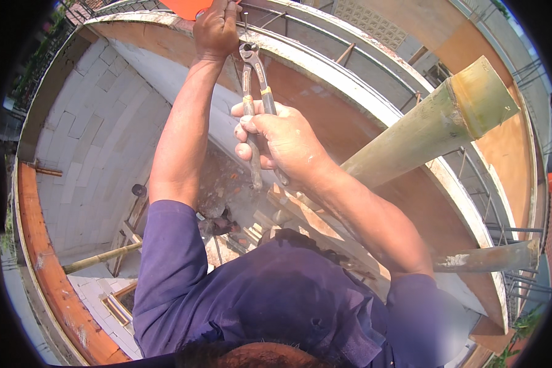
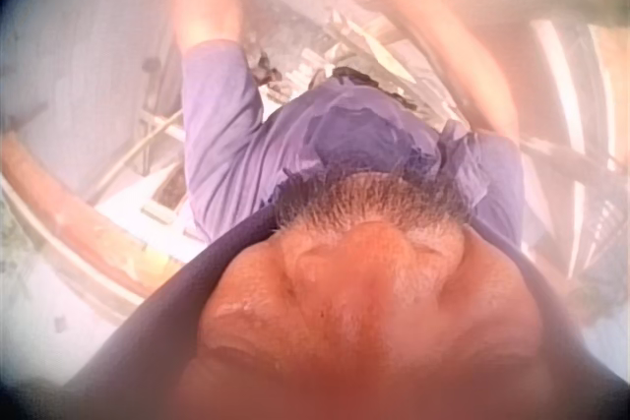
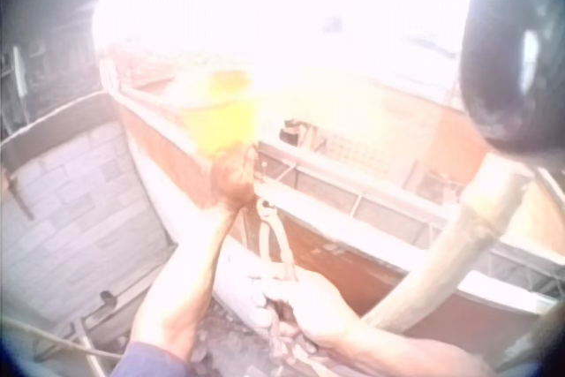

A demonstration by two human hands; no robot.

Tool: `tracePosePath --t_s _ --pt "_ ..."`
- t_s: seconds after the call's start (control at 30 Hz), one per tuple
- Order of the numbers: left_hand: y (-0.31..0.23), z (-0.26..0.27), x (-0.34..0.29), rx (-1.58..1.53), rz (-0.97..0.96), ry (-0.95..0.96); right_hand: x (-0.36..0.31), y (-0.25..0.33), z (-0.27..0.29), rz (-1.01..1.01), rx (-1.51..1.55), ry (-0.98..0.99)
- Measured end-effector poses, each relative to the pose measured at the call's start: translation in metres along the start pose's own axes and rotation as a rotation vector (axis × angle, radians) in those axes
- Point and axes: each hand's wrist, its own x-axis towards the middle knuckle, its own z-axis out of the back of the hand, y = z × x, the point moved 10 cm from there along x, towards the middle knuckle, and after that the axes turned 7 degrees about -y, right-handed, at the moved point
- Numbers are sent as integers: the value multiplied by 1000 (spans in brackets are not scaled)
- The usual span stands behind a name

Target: The person secures steel reinforcement bars along the top of a concrete block wall. They use pliers to twist and cut thin wire around the rebar and formwork, reaching from a bucket to get more wire as they move along the structure.

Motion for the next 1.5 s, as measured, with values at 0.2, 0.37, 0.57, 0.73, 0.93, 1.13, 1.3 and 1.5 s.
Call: tracePosePath --t_s 0.2,0.37,0.57,0.73,0.93,1.13,1.3,1.5 --pt "16 -8 -2 -195 275 9 -7 25 -2 -55 442 173" --pt "18 -10 -1 -178 346 138 3 66 -11 51 534 240" --pt "20 -11 -6 -299 441 146 -2 15 2 -27 232 53" --pt "11 -10 2 -315 341 139 14 -12 -5 -107 34 -17" --pt "13 -12 4 -317 311 236 0 -10 2 -103 171 -11" --pt "25 -21 -6 -348 408 331 -5 -2 -14 -125 555 143" --pt "13 -14 -7 -448 67 442 -2 -9 -12 -115 565 120" --pt "30 -31 -27 -780 341 673 -3 0 -11 -116 566 144"
